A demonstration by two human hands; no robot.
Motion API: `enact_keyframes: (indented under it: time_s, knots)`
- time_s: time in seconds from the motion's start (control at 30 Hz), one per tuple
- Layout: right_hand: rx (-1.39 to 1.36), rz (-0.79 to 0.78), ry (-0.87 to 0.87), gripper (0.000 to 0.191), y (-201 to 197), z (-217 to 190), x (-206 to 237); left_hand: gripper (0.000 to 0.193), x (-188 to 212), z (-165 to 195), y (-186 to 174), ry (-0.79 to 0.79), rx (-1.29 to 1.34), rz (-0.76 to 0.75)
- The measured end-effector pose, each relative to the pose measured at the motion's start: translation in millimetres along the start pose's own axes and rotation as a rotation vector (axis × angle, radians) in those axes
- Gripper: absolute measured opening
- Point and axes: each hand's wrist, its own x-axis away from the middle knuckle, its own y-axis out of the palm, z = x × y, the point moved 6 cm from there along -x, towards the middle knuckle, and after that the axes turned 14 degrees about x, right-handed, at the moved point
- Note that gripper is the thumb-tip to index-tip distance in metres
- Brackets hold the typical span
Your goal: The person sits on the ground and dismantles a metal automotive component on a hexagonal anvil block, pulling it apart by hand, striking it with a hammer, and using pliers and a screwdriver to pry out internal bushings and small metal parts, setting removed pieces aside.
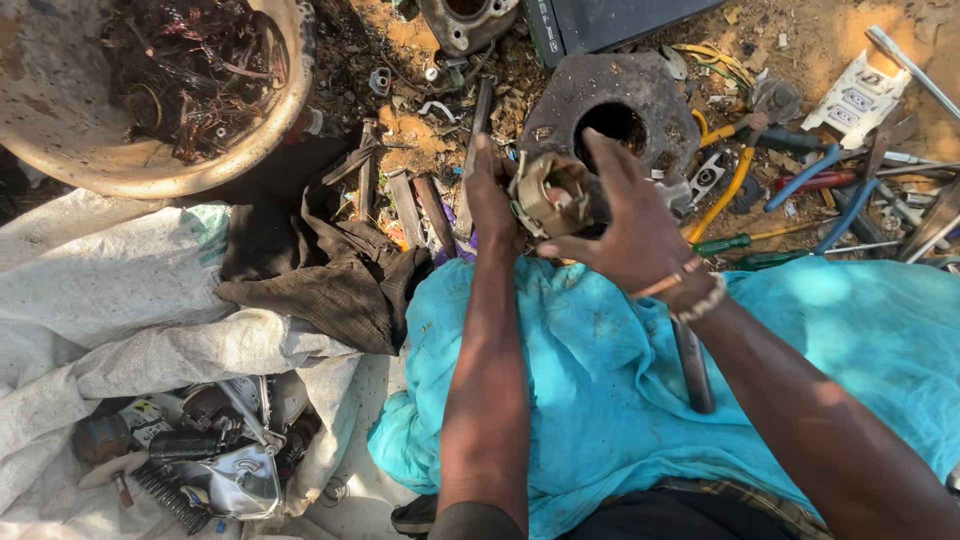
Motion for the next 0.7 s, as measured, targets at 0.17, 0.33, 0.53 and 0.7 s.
enact_keyframes:
  time_s: [0.17,0.33,0.53,0.7]
  knots:
    - [-0.076,-0.306,0.125,0.102,29.2,-21.2,-12.2,0.061,22.6,24.3,-9.3,0.089,0.014,-0.042]
    - [-0.297,-0.085,0.105,0.087,18.4,-17.6,0.1,0.065,4.0,30.4,-18.5,0.059,-0.229,-0.013]
    - [0.155,0.135,0.216,0.081,-3.6,-8.6,28.5,0.073,13.3,36.3,-12.2,0.379,-0.755,0.036]
    - [-0.371,0.107,0.321,0.073,-3.0,2.0,54.1,0.074,13.7,34.8,2.5,0.246,-0.607,-0.218]
